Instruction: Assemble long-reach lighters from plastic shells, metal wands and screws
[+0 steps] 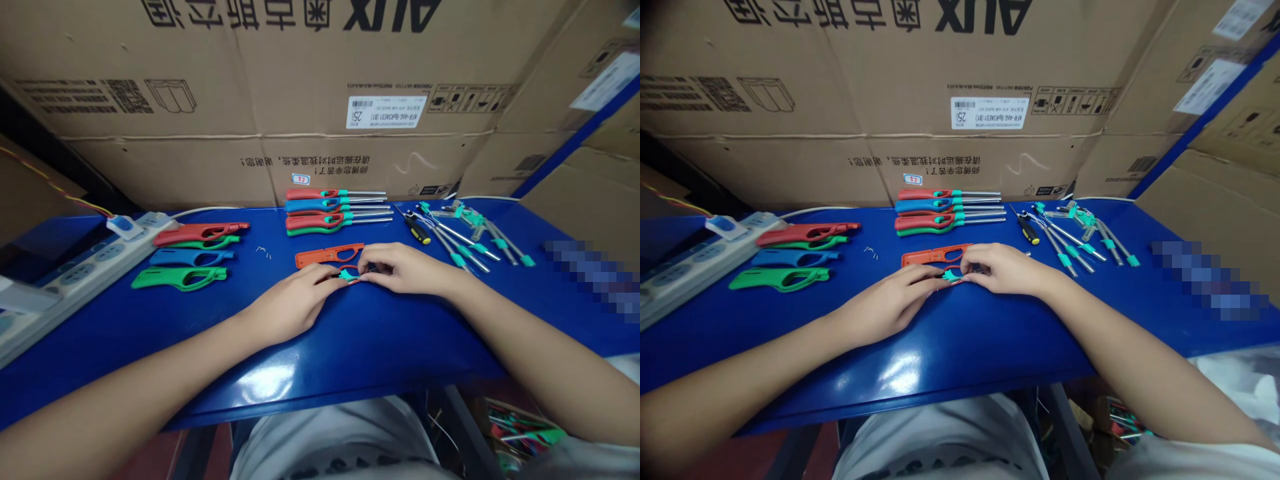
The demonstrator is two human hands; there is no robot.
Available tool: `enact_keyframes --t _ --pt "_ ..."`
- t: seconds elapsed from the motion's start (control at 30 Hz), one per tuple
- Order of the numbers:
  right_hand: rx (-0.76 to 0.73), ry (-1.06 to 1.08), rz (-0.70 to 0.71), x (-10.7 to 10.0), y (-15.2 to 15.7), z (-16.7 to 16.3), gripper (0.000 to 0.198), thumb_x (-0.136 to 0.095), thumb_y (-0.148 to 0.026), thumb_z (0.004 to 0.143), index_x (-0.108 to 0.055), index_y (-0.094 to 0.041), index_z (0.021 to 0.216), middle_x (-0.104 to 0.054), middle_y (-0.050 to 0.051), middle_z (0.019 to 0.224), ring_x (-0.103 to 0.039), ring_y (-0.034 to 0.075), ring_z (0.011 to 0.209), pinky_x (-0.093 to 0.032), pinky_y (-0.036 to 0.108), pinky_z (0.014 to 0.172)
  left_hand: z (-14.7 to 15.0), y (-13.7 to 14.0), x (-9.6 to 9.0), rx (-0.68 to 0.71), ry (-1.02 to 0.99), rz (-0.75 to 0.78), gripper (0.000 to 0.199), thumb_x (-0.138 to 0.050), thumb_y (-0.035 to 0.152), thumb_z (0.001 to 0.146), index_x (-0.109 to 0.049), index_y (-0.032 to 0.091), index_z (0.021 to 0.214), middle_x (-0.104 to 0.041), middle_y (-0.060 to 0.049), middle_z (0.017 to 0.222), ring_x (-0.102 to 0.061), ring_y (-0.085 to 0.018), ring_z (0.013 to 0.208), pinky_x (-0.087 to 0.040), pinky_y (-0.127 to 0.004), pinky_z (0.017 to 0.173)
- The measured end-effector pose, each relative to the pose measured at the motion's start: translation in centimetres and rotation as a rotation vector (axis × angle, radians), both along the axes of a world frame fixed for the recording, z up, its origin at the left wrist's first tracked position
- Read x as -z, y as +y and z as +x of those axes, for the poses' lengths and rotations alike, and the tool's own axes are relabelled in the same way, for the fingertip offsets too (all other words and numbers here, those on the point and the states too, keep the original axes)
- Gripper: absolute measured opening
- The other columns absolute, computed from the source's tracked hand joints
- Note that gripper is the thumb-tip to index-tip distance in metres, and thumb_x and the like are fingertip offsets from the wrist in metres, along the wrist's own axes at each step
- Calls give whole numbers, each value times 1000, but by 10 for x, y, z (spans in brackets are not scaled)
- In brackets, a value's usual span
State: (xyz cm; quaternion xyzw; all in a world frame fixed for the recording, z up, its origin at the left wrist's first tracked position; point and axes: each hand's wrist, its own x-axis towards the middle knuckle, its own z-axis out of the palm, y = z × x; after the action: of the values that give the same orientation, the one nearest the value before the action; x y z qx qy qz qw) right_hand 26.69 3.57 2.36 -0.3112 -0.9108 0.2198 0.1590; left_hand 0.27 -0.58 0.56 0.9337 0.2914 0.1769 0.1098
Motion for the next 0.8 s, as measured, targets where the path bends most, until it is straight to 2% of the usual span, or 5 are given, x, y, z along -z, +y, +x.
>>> enact_keyframes --t 0.17,0.47,0.6,0.8 --pt "-6 -10 10 2 1 0 13 -58 -27 95 -68 -19 98 -70 6 99 -64 17 85 -47 29 75 0 1 2 10 -21 -10 39 -41 10 100 -56 22 134 -60 -10 133 -57 -23 123 -51 -41 105" --pt "17 -52 36 3 0 -3 11 -58 -25 95 -68 -19 95 -71 6 96 -64 17 84 -46 27 74 1 2 1 27 -43 -18 38 -42 11 101 -55 21 134 -60 -11 132 -56 -23 126 -50 -42 107" --pt "15 -51 70 3 -2 -4 10 -58 -23 94 -68 -19 95 -71 5 97 -64 17 84 -46 27 74 0 3 3 25 -21 14 39 -43 10 99 -58 20 134 -60 -12 132 -56 -24 125 -51 -43 106" --pt "12 -69 87 0 -3 -4 14 -56 -28 96 -68 -19 97 -71 6 97 -63 17 79 -44 27 71 1 3 5 27 -44 62 36 -45 10 100 -60 16 132 -62 -13 130 -58 -25 124 -53 -43 104"
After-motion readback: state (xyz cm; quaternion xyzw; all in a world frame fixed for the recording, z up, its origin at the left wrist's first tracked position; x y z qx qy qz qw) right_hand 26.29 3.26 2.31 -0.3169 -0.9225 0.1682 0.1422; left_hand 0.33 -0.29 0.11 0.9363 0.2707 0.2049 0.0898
